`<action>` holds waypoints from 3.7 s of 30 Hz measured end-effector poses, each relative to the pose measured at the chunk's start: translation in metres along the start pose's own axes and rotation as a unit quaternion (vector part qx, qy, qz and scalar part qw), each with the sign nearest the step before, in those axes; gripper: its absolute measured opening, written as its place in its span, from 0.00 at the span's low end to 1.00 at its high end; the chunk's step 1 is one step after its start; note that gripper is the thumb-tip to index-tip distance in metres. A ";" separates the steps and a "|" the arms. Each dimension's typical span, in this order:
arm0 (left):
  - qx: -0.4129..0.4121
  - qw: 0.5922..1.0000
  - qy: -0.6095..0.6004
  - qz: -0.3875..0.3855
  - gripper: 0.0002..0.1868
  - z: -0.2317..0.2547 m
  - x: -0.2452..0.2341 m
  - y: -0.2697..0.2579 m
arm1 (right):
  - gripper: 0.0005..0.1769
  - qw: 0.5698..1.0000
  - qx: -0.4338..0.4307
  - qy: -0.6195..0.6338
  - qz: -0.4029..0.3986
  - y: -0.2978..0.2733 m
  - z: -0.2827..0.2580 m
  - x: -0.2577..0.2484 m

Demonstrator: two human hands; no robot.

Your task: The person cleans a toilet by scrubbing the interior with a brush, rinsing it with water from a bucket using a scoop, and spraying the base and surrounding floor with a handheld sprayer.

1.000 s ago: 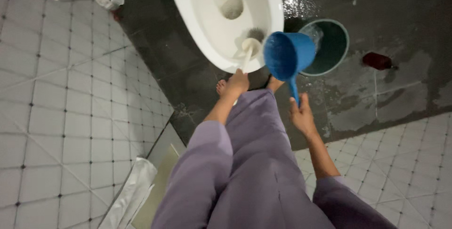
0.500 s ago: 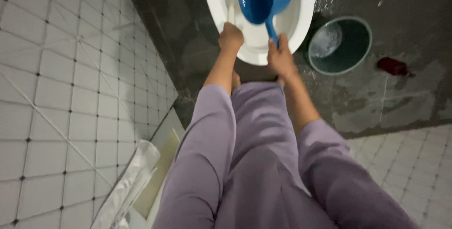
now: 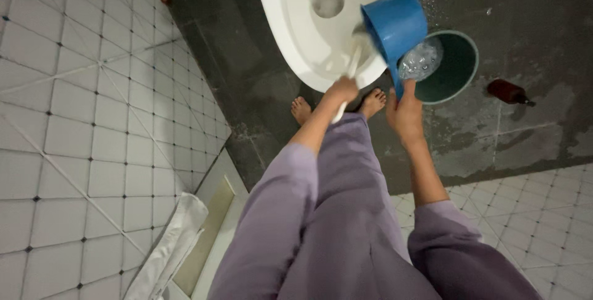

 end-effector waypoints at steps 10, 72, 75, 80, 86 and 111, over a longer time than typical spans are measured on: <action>-0.094 0.995 -0.037 -0.019 0.17 -0.054 -0.001 0.003 | 0.11 0.995 -0.007 -0.072 0.066 0.017 -0.017 0.001; -0.202 0.973 -0.085 -0.066 0.27 -0.065 0.039 -0.070 | 0.16 0.894 0.306 0.327 -0.004 -0.112 0.238 -0.048; -0.045 0.997 0.026 -0.053 0.23 -0.046 0.030 -0.036 | 0.15 0.945 0.217 0.243 0.007 -0.126 0.172 -0.051; -0.188 0.978 -0.084 -0.027 0.25 -0.054 0.037 -0.040 | 0.14 0.980 0.185 0.072 -0.006 -0.116 0.086 -0.028; -0.298 0.938 -0.175 0.022 0.25 -0.117 0.009 -0.132 | 0.14 0.984 0.152 0.085 -0.036 -0.091 0.025 0.019; 0.010 0.990 0.104 0.095 0.22 -0.081 -0.102 0.067 | 0.09 0.987 -0.066 -0.084 0.118 0.069 -0.028 0.030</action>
Point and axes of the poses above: each hand's wrist, its own y-axis towards the middle knuckle, its own x-axis out of the palm, z = x × y, the point moved 5 cm from there along y, towards the middle knuckle, and after that the axes turned 6 degrees about y, right-handed, at the moved point
